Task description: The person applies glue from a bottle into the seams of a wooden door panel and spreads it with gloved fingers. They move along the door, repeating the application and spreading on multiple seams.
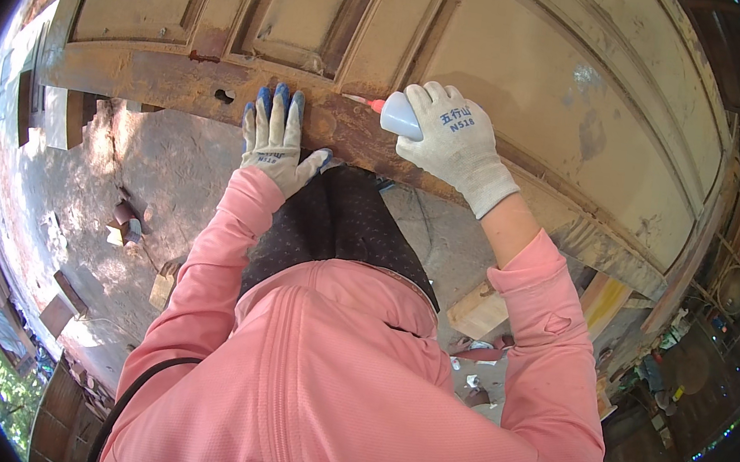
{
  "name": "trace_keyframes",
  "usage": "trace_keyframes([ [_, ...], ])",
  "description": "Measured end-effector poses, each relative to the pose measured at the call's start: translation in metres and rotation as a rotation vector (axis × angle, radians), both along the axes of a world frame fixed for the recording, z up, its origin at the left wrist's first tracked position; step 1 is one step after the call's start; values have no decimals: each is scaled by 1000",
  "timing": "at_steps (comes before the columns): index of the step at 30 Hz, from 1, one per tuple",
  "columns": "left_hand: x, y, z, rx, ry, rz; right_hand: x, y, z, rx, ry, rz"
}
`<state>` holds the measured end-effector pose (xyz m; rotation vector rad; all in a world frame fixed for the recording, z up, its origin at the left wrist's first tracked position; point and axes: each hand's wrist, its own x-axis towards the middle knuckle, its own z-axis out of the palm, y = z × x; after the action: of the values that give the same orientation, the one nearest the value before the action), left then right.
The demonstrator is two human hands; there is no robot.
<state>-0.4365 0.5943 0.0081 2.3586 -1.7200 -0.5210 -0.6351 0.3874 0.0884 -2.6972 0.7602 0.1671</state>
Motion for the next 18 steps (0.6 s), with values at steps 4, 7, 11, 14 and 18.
trace_keyframes([
  [4, 0, 0, 0, 12, -8, 0, 1, 1, 2, 9, 13, 2],
  [7, 0, -1, 0, 27, -10, -8, -2, 2, -5, -92, -88, 35],
  [11, 1, -1, 1, 50, -12, -17, -4, 4, -3, -105, -105, 35],
  [14, 1, -1, 0, 40, -6, -17, -7, 4, -1, -90, -87, 23],
  [18, 0, 1, -3, -8, -21, -6, -14, 6, -1, -106, -94, 11],
])
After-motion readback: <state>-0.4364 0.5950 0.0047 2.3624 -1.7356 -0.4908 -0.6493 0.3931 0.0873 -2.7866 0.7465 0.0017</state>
